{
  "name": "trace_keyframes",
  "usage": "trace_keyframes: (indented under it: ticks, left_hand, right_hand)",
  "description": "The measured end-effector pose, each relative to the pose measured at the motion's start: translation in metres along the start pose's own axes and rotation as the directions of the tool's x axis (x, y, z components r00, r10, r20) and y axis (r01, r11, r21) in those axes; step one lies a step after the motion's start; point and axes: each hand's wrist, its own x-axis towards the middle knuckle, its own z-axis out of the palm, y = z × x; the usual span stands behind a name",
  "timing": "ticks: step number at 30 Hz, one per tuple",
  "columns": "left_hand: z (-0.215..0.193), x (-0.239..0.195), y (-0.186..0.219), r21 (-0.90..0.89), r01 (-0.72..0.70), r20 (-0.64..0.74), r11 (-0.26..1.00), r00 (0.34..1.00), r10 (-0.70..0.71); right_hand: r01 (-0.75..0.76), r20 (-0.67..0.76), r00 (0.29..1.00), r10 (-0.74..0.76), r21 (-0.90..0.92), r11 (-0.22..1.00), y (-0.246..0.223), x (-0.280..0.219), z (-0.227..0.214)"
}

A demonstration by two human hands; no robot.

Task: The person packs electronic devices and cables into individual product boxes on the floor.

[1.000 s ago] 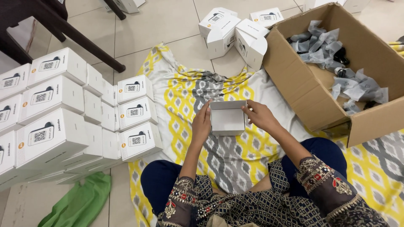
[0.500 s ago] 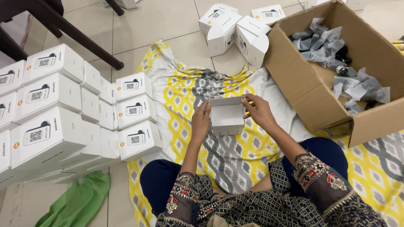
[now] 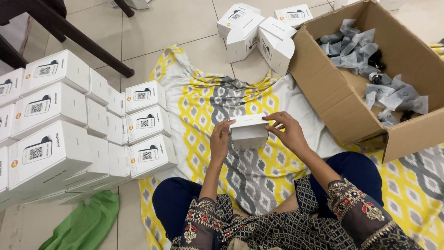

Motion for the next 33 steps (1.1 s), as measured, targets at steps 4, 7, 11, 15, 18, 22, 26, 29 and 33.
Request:
trace_keyframes:
  ticks: [4,7,11,15,18,22,26,29,33]
  left_hand:
    - [0.006,-0.005,-0.016,0.091,-0.074,-0.056,0.993,0.995,0.079]
    - [0.01,-0.006,-0.033,-0.153,0.12,0.006,0.981,0.993,-0.121]
    - [0.009,-0.003,-0.029,-0.189,0.274,0.054,0.943,0.962,-0.268]
    - [0.008,0.006,-0.055,-0.137,0.268,0.131,0.954,0.959,-0.25]
    - [-0.004,0.003,-0.018,-0.194,0.584,0.323,0.788,0.797,-0.511]
    - [-0.013,-0.01,-0.024,-0.256,0.599,0.378,0.759,0.784,-0.492]
    - [-0.005,-0.01,-0.076,-0.58,0.702,0.367,0.413,0.678,-0.637]
    - [0.01,-0.002,-0.136,-0.632,0.707,0.375,0.318,0.637,-0.674]
    - [0.002,-0.001,-0.113,-0.763,0.642,0.456,0.072,0.614,-0.644]
  right_hand:
    - [0.087,0.044,0.996,-0.082,-0.116,0.989,0.005,-0.017,0.0]
    - [0.088,0.118,0.991,-0.059,-0.263,0.961,0.011,-0.025,0.002]
    - [0.067,0.084,0.995,-0.051,-0.201,0.977,0.031,-0.029,0.013]
    - [-0.048,0.089,0.994,0.061,-0.141,0.989,0.032,-0.028,0.021]
    - [-0.202,0.101,0.977,0.185,0.195,0.96,0.057,-0.018,0.037]
    - [-0.453,0.131,0.889,0.44,0.407,0.794,0.051,-0.004,0.053]
    - [-0.791,0.384,0.578,0.72,0.481,0.378,0.031,0.006,0.072]
    - [-0.791,0.36,0.597,0.717,0.415,0.45,0.004,0.011,0.086]
    - [-0.593,0.284,0.802,0.526,0.264,0.761,-0.021,0.022,0.105]
